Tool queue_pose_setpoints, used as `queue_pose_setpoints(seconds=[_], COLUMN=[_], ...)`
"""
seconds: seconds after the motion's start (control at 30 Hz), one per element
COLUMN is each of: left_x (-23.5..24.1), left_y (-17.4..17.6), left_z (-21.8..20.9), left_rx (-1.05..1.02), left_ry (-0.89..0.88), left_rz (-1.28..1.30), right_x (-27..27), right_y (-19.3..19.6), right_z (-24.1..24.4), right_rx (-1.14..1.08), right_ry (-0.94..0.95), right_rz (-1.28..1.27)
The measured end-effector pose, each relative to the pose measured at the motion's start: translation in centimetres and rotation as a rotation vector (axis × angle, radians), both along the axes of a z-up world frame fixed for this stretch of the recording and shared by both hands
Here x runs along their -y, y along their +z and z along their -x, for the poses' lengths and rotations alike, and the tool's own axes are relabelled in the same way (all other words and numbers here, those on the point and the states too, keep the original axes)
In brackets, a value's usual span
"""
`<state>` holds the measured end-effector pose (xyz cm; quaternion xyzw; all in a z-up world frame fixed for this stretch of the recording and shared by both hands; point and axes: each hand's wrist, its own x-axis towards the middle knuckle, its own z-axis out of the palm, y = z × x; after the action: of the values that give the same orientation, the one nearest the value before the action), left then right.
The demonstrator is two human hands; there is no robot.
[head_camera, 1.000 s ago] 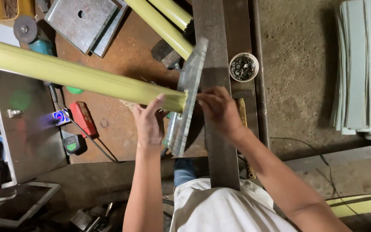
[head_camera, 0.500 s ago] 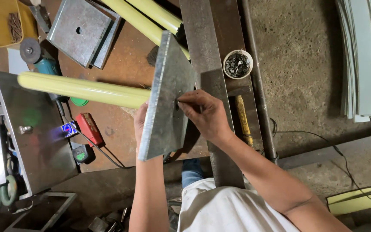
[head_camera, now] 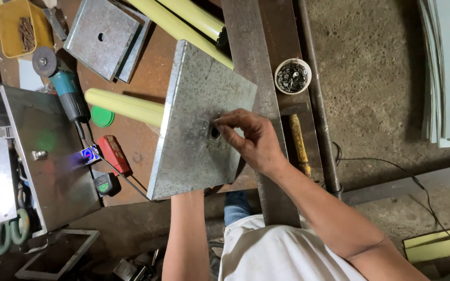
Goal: Assembling yellow metal pipes to square bases by drilling holes and hammering nails.
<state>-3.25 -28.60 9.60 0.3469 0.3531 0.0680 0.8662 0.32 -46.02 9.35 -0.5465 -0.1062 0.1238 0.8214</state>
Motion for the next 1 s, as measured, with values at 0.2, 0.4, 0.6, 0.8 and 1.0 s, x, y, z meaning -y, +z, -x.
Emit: queue_pose_setpoints(seconds=[0.2, 0.4, 0.6, 0.8, 1.0], left_x=[1.4, 1.7, 1.7, 1.6, 1.7], left_y=[0.7, 0.1, -0.3, 0.4, 0.2], left_z=[0.1, 0.3, 0.1, 0.2, 0.7], left_rx=[-0.018, -0.018, -0.002, 0.025, 0.034], left_ry=[0.003, -0.006, -0.017, -0.017, -0.027], left_rz=[0.000, 0.020, 0.036, 0.058, 0.086], right_x=[0.2, 0.0, -0.7, -0.5, 0.4], right_y=[0.2, 2.2, 2.4, 2.2, 1.2], right_z=[-0.1, -0.1, 0.3, 0.5, 0.6], right_rx=[-0.075, -0.050, 0.444, 0.501, 0.200], right_ry=[0.016, 0.009, -0.130, -0.144, -0.032], right_rz=[0.184, 0.375, 0.424, 0.443, 0.316])
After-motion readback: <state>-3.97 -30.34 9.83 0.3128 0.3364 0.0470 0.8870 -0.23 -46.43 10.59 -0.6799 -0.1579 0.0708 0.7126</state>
